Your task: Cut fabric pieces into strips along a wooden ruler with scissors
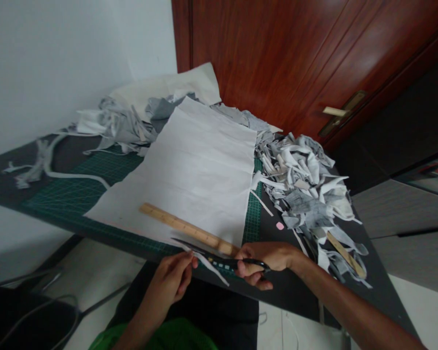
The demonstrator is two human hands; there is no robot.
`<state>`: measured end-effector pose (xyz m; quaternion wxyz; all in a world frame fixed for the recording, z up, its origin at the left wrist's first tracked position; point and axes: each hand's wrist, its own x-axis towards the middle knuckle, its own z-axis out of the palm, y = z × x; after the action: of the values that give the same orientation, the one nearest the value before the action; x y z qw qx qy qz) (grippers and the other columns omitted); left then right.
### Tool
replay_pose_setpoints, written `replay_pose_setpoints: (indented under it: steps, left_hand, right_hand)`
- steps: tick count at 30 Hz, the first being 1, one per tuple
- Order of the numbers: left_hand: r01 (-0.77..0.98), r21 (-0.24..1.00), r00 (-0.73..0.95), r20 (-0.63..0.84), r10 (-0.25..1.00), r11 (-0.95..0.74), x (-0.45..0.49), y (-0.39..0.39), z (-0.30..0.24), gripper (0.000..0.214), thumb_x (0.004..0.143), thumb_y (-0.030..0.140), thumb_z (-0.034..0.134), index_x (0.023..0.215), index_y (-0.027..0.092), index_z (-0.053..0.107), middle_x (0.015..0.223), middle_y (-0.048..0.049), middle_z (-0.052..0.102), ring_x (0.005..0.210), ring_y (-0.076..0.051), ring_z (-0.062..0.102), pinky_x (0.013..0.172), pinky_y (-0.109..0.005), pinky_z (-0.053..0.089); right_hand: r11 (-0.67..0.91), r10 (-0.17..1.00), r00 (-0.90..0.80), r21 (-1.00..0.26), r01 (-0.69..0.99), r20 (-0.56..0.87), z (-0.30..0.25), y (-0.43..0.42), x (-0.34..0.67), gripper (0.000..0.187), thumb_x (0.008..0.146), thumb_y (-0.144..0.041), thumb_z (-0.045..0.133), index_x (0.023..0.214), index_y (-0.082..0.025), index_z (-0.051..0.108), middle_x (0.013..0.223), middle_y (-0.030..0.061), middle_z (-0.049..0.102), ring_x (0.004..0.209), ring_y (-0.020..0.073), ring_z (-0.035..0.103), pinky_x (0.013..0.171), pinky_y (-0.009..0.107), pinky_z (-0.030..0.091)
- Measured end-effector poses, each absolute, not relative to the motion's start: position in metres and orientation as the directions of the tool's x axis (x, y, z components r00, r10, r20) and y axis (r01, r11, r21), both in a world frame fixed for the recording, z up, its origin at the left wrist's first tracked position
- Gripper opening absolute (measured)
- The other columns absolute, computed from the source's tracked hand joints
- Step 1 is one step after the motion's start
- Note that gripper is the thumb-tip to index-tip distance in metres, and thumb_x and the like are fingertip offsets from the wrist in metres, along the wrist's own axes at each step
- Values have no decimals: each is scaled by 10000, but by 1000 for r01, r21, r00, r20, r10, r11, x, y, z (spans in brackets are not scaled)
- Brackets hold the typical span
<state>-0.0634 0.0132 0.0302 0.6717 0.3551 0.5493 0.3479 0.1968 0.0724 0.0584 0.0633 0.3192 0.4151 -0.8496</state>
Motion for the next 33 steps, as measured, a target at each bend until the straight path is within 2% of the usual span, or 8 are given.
replay_pose_setpoints:
  steps: [13, 18, 26, 33]
  left_hand:
    - [-129, 857, 186, -474, 861, 499, -64, 13, 30, 514, 760, 699, 583, 688, 190, 588, 384, 95, 347, 315, -55, 226, 344, -186, 167]
    - [-103, 874, 188, -452, 872, 475, -64, 12, 26, 498, 785, 681, 540, 697, 193, 583, 396, 92, 353, 321, -60, 248, 344, -186, 176]
    - [-71, 888, 197, -434, 879, 454, -65, 10, 26, 484, 817, 661, 522, 715, 192, 588, 424, 89, 364, 341, -60, 261, 357, -186, 188]
    - [-61, 878, 197, -456, 868, 475, -64, 11, 27, 510, 786, 696, 539, 712, 193, 589, 413, 92, 358, 335, -62, 253, 359, -191, 191]
  right_hand:
    - [-661, 136, -804, -657, 362, -579, 62, 81, 182, 669, 657, -717, 869, 774, -166, 507, 523, -116, 419, 412, 26, 383, 383, 147, 459]
    - [-688, 133, -793, -631, 358, -594, 60, 79, 182, 680, 640, -727, 871, 804, -153, 546, 518, -120, 408, 414, 26, 334, 362, 147, 457]
    - [-712, 127, -809, -620, 328, -574, 58, 80, 183, 627, 691, -674, 874, 809, -147, 555, 520, -121, 403, 430, 32, 316, 360, 141, 457]
    - [-717, 131, -813, -620, 318, -567, 57, 81, 186, 619, 704, -657, 876, 810, -143, 548, 525, -118, 411, 435, 24, 326, 355, 126, 432]
